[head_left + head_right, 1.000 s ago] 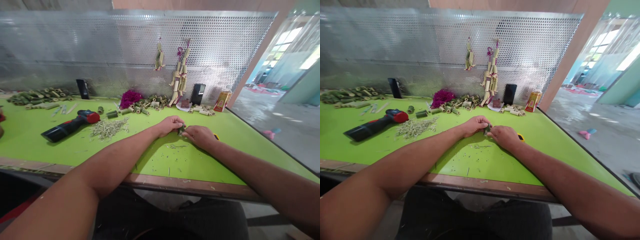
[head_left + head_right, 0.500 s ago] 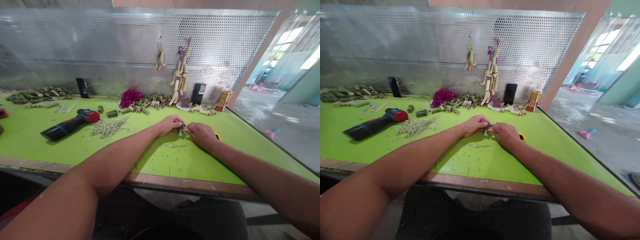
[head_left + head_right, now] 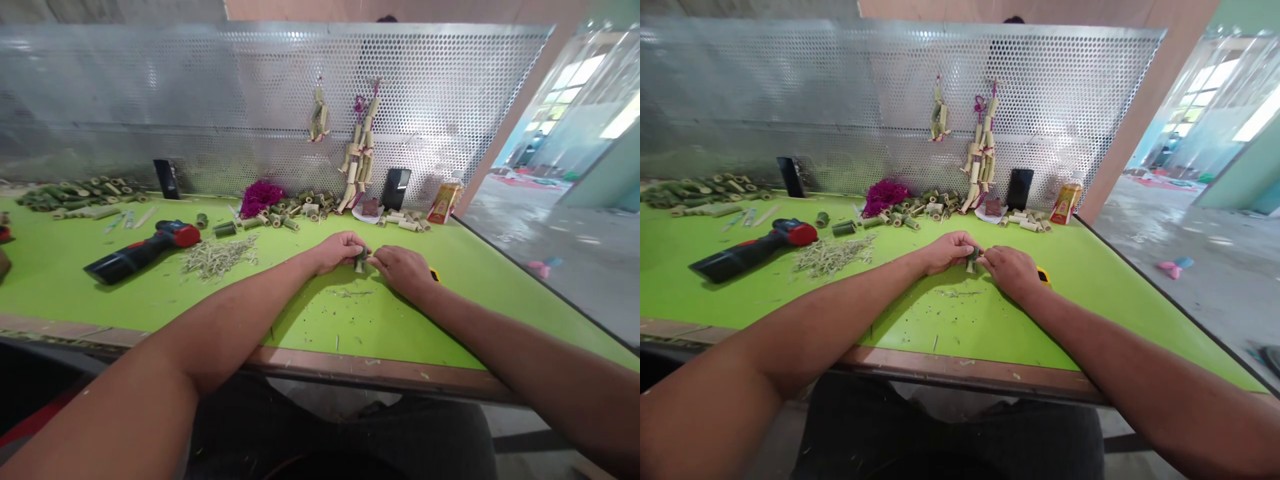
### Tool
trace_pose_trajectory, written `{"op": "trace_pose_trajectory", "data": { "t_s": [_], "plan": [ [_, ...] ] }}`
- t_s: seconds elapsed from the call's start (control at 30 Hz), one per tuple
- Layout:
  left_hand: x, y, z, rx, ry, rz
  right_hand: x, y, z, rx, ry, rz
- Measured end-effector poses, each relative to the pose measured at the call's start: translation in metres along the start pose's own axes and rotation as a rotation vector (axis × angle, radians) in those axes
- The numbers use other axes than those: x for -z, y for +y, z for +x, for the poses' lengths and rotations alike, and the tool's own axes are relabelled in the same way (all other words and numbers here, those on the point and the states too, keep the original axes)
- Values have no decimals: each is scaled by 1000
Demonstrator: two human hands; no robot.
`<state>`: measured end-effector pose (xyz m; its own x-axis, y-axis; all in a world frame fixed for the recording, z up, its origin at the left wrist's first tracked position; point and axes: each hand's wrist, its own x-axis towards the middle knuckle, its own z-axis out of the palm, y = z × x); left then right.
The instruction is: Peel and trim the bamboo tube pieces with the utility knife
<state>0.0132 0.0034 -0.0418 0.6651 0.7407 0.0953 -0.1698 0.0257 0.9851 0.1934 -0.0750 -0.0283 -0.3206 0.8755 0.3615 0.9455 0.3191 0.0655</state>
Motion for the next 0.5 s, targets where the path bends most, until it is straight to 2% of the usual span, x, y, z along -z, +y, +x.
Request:
{"op": "trace_pose_trajectory", "data": {
  "t_s": [0.23, 0.37, 0.43, 0.5],
  "plan": [
    [-1, 1, 0, 13, 13, 26, 1, 0, 4, 21, -83, 0],
    [-2, 1, 0, 21, 22, 18, 1, -5, 0, 166, -175, -21],
    [-2, 0, 0, 30, 40, 9, 2, -6, -2, 208, -163, -23],
    [-1, 0, 1, 33, 42, -1, 2, -6, -3, 151, -111, -10]
  ]
}}
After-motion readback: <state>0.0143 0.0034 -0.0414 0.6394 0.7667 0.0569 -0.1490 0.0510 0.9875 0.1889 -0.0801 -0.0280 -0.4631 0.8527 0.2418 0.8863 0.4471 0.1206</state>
